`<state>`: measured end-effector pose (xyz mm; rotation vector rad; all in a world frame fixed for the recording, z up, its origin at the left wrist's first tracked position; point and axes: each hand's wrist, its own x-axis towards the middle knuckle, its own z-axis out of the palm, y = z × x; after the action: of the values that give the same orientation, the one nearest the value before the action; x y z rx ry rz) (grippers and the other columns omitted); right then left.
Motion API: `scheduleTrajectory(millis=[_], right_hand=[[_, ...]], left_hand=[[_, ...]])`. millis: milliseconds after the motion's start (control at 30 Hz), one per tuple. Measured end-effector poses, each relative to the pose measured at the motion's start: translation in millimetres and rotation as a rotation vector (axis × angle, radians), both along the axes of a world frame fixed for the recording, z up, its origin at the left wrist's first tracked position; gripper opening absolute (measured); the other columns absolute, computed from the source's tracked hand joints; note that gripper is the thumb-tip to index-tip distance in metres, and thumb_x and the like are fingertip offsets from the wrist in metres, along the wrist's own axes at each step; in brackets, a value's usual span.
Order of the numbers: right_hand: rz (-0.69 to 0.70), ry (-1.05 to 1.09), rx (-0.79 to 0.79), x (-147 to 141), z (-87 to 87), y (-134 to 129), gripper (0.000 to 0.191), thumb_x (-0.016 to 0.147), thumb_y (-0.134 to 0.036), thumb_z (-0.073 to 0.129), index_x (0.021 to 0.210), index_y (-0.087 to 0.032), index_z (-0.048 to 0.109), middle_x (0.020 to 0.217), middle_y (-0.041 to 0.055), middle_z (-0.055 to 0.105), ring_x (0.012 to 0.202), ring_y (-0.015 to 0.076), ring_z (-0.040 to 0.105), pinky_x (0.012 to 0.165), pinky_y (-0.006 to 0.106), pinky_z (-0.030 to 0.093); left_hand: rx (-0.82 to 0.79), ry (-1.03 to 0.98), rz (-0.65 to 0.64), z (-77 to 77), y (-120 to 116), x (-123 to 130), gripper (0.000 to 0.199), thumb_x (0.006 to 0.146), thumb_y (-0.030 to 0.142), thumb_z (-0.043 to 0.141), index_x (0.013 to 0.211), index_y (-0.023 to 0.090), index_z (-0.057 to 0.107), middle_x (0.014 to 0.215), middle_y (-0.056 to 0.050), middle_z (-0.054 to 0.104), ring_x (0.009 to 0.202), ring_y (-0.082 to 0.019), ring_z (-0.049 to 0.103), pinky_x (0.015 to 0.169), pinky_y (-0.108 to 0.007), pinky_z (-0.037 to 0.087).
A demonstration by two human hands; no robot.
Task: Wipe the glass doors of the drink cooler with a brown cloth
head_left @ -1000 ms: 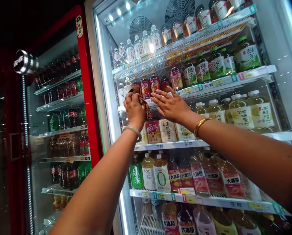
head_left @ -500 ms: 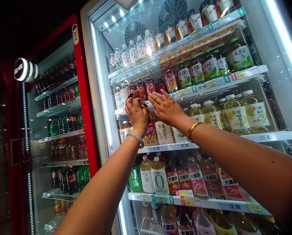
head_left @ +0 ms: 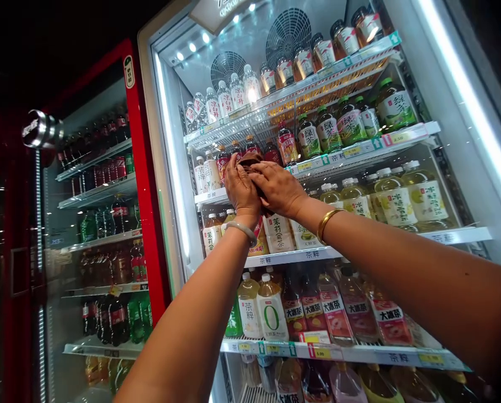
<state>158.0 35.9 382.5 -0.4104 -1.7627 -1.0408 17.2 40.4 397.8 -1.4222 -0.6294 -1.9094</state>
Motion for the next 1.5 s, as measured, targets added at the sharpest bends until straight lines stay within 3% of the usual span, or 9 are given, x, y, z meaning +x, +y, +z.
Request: scheduleTrajectory(millis=[233, 500, 600, 800, 1033, 1167, 1267, 1400, 1500], right_hand=[[-0.052, 0.095, 0.064, 21.0, 13.9, -8.8, 0.034, 0.098, -0.017, 0.053, 0.128, -0.013, 0.068, 0.14, 0.0148, 0.064, 0.134, 0.0328, 0.049, 0.115, 0.049, 0.043], [-0.117, -0.063, 0.077, 57.9, 14.6, -5.1, 0.031, 0.092, -0.025, 0.061, 0.121, -0.02, 0.069, 0.133, 0.008, 0.067, 0.121, 0.0296, 0.052, 0.11, 0.049, 0.045], [-0.149, 0.105, 0.062, 74.1, 17.1, -5.3, 0.032, 0.088, -0.024, 0.062, 0.12, -0.019, 0.068, 0.133, 0.0124, 0.065, 0.122, 0.0347, 0.051, 0.106, 0.055, 0.044], [-0.166, 0.255, -0.001, 35.9, -4.3, -12.5, 0.036, 0.093, -0.028, 0.058, 0.126, -0.017, 0.065, 0.139, 0.0136, 0.061, 0.12, 0.0347, 0.05, 0.103, 0.053, 0.044], [-0.365, 0.057, 0.064, 79.8, 2.3, -15.7, 0.039, 0.087, -0.037, 0.067, 0.123, -0.023, 0.067, 0.133, 0.0107, 0.063, 0.116, 0.0342, 0.05, 0.097, 0.053, 0.043], [-0.331, 0.296, 0.021, 48.1, -0.7, -18.7, 0.036, 0.092, -0.035, 0.061, 0.123, -0.018, 0.066, 0.131, 0.0161, 0.061, 0.119, 0.0378, 0.048, 0.095, 0.054, 0.04], [-0.333, 0.166, 0.034, 41.2, -7.8, -17.9, 0.033, 0.094, -0.039, 0.058, 0.121, -0.022, 0.066, 0.129, 0.0128, 0.061, 0.117, 0.0354, 0.048, 0.095, 0.051, 0.038], [-0.406, -0.07, 0.087, 75.2, 3.4, -14.8, 0.034, 0.09, -0.041, 0.062, 0.119, -0.024, 0.068, 0.129, 0.011, 0.062, 0.114, 0.0328, 0.048, 0.093, 0.047, 0.039], [-0.418, 0.172, 0.048, 75.4, 16.1, -16.9, 0.034, 0.091, -0.038, 0.061, 0.12, -0.022, 0.069, 0.127, 0.0147, 0.062, 0.115, 0.0353, 0.047, 0.091, 0.049, 0.038]], left_hand=[[-0.199, 0.056, 0.157, 5.1, 4.4, 26.0, 0.054, 0.108, 0.033, 0.032, 0.159, 0.018, 0.042, 0.17, -0.009, 0.038, 0.162, -0.018, 0.026, 0.136, -0.041, 0.012], [-0.272, 0.111, 0.295, 1.2, -5.1, 30.8, 0.058, 0.106, 0.025, 0.029, 0.162, 0.013, 0.036, 0.172, -0.01, 0.035, 0.162, -0.017, 0.025, 0.135, -0.038, 0.015], [-0.28, 0.116, 0.323, 0.1, -4.3, 34.6, 0.057, 0.106, 0.026, 0.031, 0.161, 0.013, 0.04, 0.17, -0.012, 0.037, 0.161, -0.019, 0.027, 0.135, -0.04, 0.015], [-0.304, 0.134, 0.376, 1.7, -3.4, 36.1, 0.056, 0.102, 0.022, 0.037, 0.156, 0.012, 0.049, 0.169, -0.012, 0.038, 0.16, -0.022, 0.031, 0.134, -0.041, 0.018], [-0.277, 0.136, 0.406, -0.4, -2.0, 37.9, 0.058, 0.101, 0.022, 0.039, 0.157, 0.013, 0.047, 0.169, -0.012, 0.039, 0.161, -0.023, 0.029, 0.134, -0.045, 0.019], [-0.295, 0.136, 0.399, 0.6, -0.3, 37.2, 0.058, 0.101, 0.021, 0.04, 0.158, 0.013, 0.045, 0.171, -0.011, 0.036, 0.162, -0.023, 0.027, 0.135, -0.042, 0.015], [-0.314, 0.141, 0.4, 1.6, -0.4, 36.2, 0.057, 0.102, 0.02, 0.036, 0.158, 0.013, 0.045, 0.17, -0.012, 0.037, 0.161, -0.022, 0.028, 0.135, -0.044, 0.016], [-0.299, 0.143, 0.415, 0.0, -1.8, 37.2, 0.057, 0.103, 0.023, 0.037, 0.158, 0.012, 0.045, 0.17, -0.013, 0.037, 0.162, -0.023, 0.027, 0.135, -0.044, 0.016], [-0.29, 0.141, 0.424, -1.3, -2.0, 38.0, 0.057, 0.102, 0.024, 0.04, 0.158, 0.012, 0.045, 0.17, -0.013, 0.037, 0.162, -0.024, 0.027, 0.135, -0.044, 0.017]])
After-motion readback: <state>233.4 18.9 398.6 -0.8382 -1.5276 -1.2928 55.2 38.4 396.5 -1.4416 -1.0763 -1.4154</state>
